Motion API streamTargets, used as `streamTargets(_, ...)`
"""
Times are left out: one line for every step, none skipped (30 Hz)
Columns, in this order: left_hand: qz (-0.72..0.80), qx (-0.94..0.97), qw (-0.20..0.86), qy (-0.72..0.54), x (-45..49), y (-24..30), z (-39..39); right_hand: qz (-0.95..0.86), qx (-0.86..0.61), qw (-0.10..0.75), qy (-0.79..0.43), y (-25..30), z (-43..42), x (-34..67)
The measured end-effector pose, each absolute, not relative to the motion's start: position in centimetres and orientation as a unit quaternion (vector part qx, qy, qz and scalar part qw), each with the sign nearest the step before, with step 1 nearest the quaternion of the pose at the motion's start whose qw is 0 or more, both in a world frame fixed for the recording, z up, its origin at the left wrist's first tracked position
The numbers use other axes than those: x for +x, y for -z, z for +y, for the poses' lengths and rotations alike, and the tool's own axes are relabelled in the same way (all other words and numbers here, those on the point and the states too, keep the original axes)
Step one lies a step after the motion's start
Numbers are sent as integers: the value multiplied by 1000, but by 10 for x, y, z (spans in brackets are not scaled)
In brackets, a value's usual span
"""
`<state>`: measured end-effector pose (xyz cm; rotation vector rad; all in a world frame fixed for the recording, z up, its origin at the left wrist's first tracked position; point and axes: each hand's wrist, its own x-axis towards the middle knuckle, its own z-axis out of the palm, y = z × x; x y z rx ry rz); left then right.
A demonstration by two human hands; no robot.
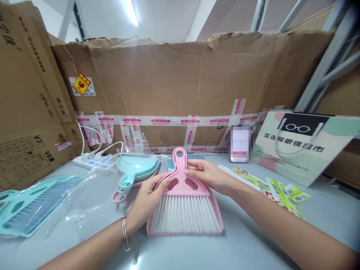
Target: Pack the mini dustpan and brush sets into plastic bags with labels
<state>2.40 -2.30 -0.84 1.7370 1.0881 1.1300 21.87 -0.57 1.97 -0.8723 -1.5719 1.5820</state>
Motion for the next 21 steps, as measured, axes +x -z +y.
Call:
streamTargets(424, 685, 393, -443, 24, 8, -23, -609, -348, 376, -605, -18, -5, 217)
streamTargets(420, 688, 395, -441, 24, 8, -22, -607, -355, 388, -596, -16, -5, 216)
streamTargets(417, 690, 394, -442, 24, 8, -22, -605, -361, 397, -588, -14, -4, 214)
streamTargets(415, 692, 391, -443, 24, 8, -22, -603, -364, 405, -583, -13, -4, 212)
streamTargets(414, 693, 387, -445, 24, 8, -22, -603, -367, 411, -577, -12, -5, 211)
streamTargets(413, 694, 386, -446, 24, 8, -22, -602, -372, 417, -570, -11, -5, 209)
streamTargets(413, 693, 385, -448, 24, 8, -22, -603, -377, 421, -563, -10, -6, 208)
streamTargets(412, 693, 385, -449, 24, 8, -22, -604, -383, 424, -556, -10, -7, 207)
streamTargets(409, 694, 386, -449, 24, 8, -23, -605, -387, 427, -549, -10, -8, 207)
streamTargets(407, 695, 387, -449, 24, 7, -23, -607, -391, 429, -543, -10, -9, 207)
streamTargets(404, 696, 388, -448, 24, 7, -23, -608, -396, 429, -538, -10, -9, 206)
streamTargets(402, 698, 388, -448, 24, 7, -24, -609, -401, 429, -533, -10, -10, 206)
streamTargets(401, 699, 390, -447, 24, 7, -24, -610, -406, 429, -528, -10, -10, 206)
streamTargets(400, 699, 392, -445, 24, 6, -24, -611, -410, 429, -524, -10, -11, 205)
streamTargets(399, 699, 394, -444, 24, 6, -24, -612, -414, 429, -520, -11, -11, 205)
streamTargets(399, 698, 397, -443, 24, 6, -23, -613, -417, 430, -515, -11, -12, 205)
streamTargets(399, 697, 400, -442, 24, 5, -23, -614, -419, 431, -511, -11, -12, 204)
streamTargets(399, 696, 404, -440, 24, 5, -23, -616, -421, 431, -507, -11, -12, 204)
streamTargets(398, 696, 407, -438, 24, 5, -23, -618, -425, 431, -502, -11, -13, 203)
streamTargets(396, 696, 411, -436, 24, 5, -23, -618, -429, 430, -498, -11, -13, 203)
streamTargets(394, 695, 415, -435, 24, 5, -23, -619, -434, 428, -496, -11, -13, 203)
